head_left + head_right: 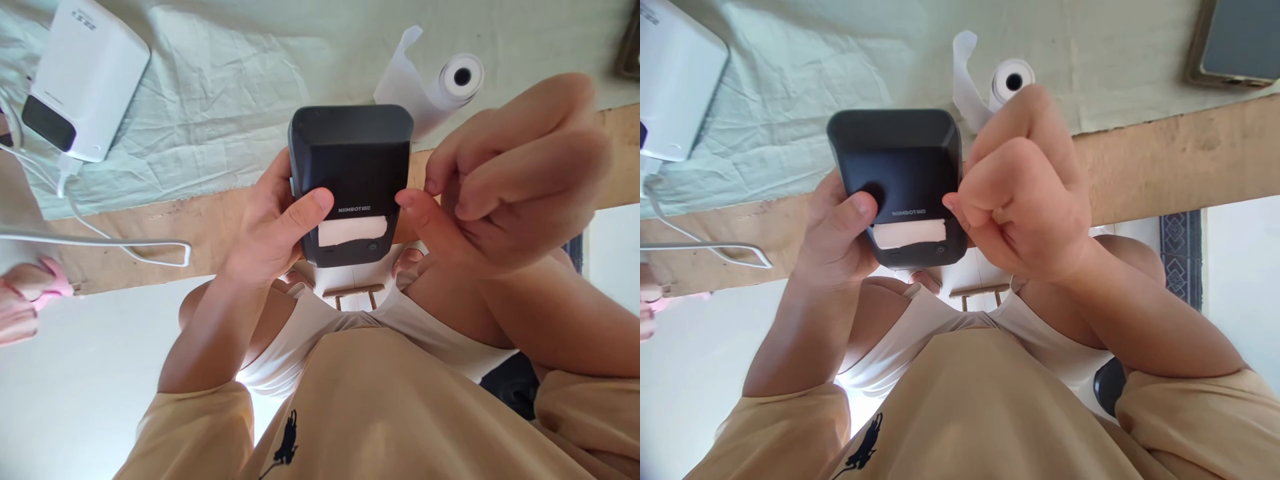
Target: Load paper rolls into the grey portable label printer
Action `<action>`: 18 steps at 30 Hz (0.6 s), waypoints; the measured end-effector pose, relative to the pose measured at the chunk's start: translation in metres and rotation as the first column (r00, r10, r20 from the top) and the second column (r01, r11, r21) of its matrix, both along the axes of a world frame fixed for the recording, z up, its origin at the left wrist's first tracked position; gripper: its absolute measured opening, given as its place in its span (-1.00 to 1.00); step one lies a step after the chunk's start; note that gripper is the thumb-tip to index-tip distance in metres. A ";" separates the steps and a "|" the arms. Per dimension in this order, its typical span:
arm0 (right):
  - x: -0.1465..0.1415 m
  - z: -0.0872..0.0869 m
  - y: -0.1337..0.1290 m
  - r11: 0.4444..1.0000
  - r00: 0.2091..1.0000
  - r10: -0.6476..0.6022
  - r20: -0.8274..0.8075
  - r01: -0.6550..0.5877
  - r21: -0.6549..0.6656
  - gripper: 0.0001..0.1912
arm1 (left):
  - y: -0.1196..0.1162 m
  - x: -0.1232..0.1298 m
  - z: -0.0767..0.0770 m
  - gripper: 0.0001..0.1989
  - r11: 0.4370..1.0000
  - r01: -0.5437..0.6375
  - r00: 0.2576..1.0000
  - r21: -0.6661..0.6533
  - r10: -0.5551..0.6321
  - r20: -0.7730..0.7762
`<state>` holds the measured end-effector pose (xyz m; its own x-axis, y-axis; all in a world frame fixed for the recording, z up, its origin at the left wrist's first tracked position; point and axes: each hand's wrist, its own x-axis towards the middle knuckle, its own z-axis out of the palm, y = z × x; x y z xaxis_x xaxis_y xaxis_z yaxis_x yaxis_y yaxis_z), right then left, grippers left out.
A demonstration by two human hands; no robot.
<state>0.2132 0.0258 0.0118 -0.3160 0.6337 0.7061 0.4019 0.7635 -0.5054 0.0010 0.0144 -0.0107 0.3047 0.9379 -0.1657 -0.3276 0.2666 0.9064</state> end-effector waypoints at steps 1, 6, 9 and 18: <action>-0.002 -0.002 0.000 1.000 0.998 -0.003 -0.058 0.004 0.009 -0.55 | 0.000 0.000 -0.003 -0.76 1.000 0.008 0.999 0.014 -0.009 0.034; -0.006 -0.007 -0.005 0.995 0.996 -0.038 -0.078 0.030 -0.098 -0.50 | 0.003 -0.001 0.005 -0.60 0.996 0.046 0.998 -0.081 -0.048 -0.027; -0.005 -0.005 -0.006 0.995 0.997 -0.030 -0.073 0.022 -0.100 -0.50 | 0.005 -0.001 0.014 -0.41 0.989 0.043 0.995 -0.141 -0.055 -0.083; -0.004 -0.001 -0.004 0.994 0.998 -0.031 -0.048 0.026 -0.105 -0.52 | 0.005 0.000 0.012 -0.45 0.991 0.035 0.997 -0.131 -0.044 -0.070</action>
<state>0.2097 0.0215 0.0106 -0.2634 0.7131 0.6498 0.3955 0.6941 -0.6015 0.0010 0.0194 0.0015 0.3239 0.8946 -0.3079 -0.2490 0.3946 0.8845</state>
